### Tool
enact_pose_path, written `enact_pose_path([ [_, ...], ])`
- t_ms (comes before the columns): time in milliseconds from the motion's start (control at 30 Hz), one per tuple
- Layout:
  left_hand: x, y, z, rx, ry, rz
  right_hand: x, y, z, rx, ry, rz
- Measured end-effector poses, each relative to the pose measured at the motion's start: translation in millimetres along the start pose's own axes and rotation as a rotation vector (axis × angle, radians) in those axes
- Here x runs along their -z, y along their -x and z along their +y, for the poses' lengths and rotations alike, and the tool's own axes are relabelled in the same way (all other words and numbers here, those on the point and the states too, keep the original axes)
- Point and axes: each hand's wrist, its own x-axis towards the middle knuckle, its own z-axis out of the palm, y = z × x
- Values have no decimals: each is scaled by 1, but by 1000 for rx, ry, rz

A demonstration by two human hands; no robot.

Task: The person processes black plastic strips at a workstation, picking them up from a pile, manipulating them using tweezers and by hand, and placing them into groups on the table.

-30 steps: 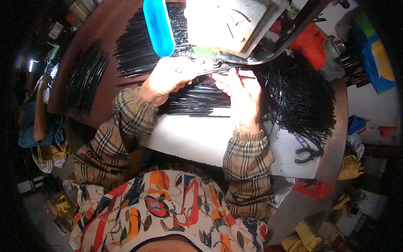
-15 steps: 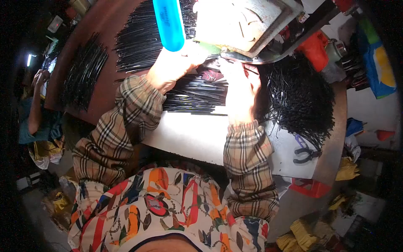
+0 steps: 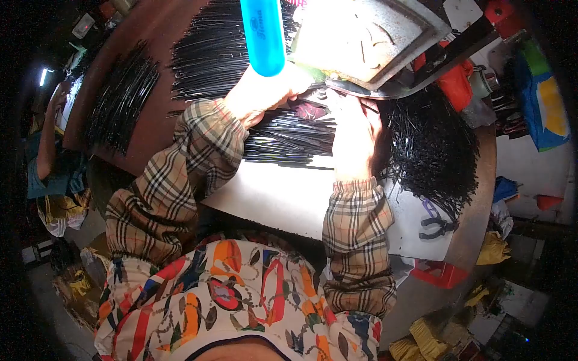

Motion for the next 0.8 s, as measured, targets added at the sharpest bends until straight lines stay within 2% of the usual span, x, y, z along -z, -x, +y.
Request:
enact_pose_path([
  [67, -1, 1, 5, 25, 21, 18, 0, 0, 0, -26, -67, 15],
  [133, 2, -8, -12, -130, -183, 37, -2, -1, -4, -59, -64, 30],
  [200, 5, -11, -18, -143, -273, 7, -6, 0, -8, -107, -135, 42],
  [367, 10, -10, 9, 286, -57, -133, -2, 3, -9, -83, -206, 2],
  [433, 16, -14, 14, 94, -259, -202, -3, 4, -8, -81, -163, 25],
  [500, 18, -13, 18, 76, -291, -248, -3, 2, -3, -82, -207, 27],
  [600, 16, -7, 23, 251, -153, -265, -1, 2, 1, -83, -245, 29],
  [667, 16, -8, 23, 297, -156, -245, -1, 2, 0, -92, -275, 35],
  [767, 9, -12, 34, 434, -67, -72, -2, 2, -2, -101, -318, 41],
  [800, 10, -13, 31, 424, -57, -93, -1, 2, 0, -92, -317, 32],
])
